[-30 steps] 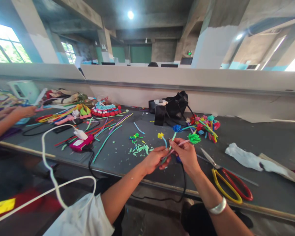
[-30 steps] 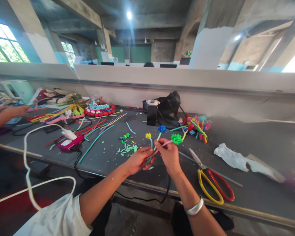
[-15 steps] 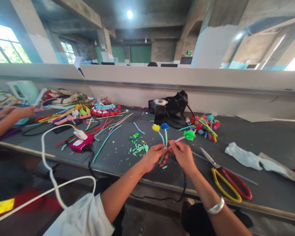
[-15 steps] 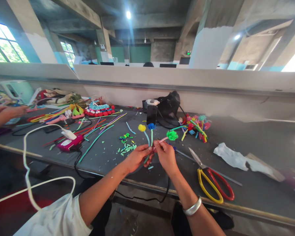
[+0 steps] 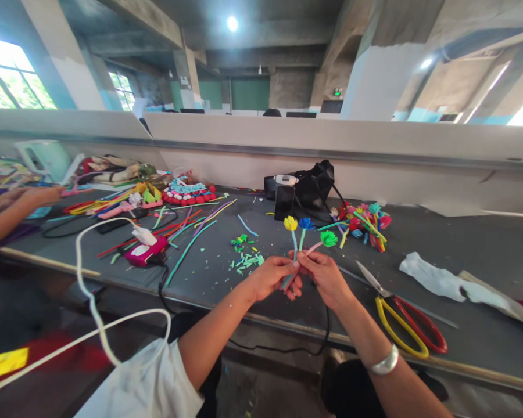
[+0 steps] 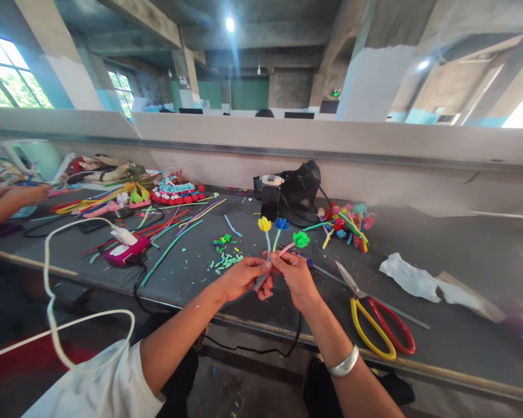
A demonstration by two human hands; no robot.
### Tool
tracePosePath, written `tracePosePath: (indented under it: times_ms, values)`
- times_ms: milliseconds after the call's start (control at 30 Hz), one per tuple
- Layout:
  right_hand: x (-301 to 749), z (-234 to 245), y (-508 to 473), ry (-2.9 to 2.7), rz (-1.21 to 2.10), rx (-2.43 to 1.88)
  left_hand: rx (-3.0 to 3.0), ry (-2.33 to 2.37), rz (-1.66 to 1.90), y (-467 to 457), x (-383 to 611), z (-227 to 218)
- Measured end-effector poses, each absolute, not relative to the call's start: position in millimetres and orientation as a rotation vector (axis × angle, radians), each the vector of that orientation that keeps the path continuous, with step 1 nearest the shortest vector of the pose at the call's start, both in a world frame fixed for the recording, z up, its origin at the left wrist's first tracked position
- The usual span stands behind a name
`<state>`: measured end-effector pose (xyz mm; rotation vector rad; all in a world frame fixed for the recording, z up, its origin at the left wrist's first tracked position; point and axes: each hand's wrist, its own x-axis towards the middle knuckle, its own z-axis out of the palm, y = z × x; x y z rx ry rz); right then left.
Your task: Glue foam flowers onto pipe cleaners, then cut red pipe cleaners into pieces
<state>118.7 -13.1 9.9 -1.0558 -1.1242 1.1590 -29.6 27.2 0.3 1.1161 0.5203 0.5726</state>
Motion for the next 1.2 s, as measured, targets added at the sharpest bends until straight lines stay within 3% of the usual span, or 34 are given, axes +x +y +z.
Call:
tracePosePath:
  times_ms: [433, 1200]
  values:
    - [124, 12, -11, -1.091, 0.972, -1.109, 1.155, 0.524, 0.502, 25, -35, 5]
    - [107, 15, -18, -1.104, 1.106, -1.045, 1.132, 0.554, 0.704, 21, -23, -1]
